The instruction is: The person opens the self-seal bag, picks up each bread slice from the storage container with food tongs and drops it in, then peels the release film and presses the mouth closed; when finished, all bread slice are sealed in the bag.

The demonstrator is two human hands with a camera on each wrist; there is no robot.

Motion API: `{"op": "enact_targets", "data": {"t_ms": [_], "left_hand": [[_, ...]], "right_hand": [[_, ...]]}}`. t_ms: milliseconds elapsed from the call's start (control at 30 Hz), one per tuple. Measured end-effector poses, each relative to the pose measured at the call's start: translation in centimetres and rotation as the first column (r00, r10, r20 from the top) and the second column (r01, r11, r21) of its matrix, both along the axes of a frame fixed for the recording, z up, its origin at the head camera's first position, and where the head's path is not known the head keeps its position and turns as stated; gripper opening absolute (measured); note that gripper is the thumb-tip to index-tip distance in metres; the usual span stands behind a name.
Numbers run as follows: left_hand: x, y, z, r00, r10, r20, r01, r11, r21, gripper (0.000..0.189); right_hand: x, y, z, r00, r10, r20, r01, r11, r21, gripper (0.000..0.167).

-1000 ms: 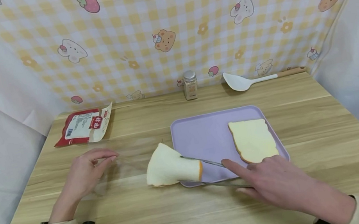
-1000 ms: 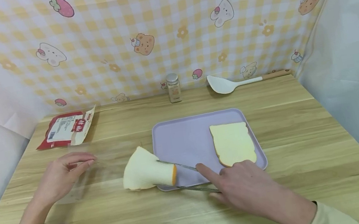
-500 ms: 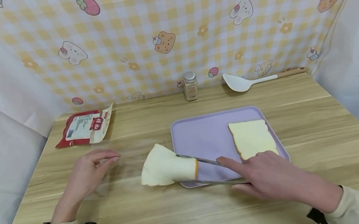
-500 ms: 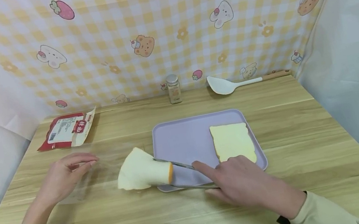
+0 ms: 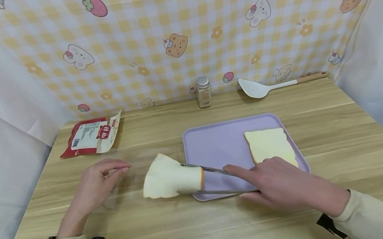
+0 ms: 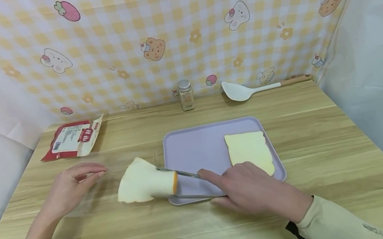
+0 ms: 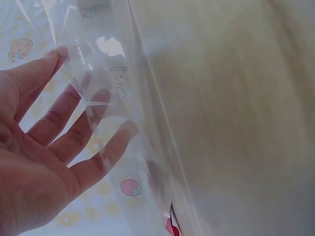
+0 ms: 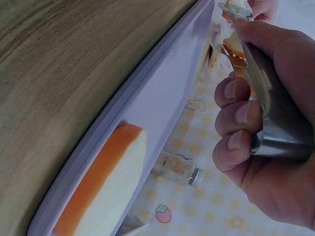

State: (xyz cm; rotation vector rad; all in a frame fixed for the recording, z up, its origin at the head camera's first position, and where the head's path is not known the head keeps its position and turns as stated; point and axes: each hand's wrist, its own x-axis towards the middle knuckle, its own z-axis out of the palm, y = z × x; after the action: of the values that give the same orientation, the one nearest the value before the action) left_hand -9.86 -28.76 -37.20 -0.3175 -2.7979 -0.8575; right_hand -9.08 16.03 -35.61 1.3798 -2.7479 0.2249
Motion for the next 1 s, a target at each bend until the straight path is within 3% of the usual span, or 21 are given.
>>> {"op": "enact_targets", "data": {"t_ms": [300,833,1000], "left_hand": [[0.0,0.3,0.2,0.999,0.000,0.044,-0.001,1.000,0.014,0.012],[0.1,0.7,0.4,1.000,-0.006,-0.010,0.006,1.000,-0.003,0.012],[0.0,0.5,0.4,1.000,-0.016,0.019,0.015,0.999,0.029,0.011]], "right_hand": [[-0.7,-0.8,-0.1,1.000,0.009,0.020,-0.010,1.000,0.019,0.056],[-1.1,-1.9,-0.2,0.999,0.004,0.042,-0.005,0.999,0.033,0.058],[-1.2,-1.8,-0.4,1.000,-0.009,0.030,0.007,0.999,0.048,0.058]]}}
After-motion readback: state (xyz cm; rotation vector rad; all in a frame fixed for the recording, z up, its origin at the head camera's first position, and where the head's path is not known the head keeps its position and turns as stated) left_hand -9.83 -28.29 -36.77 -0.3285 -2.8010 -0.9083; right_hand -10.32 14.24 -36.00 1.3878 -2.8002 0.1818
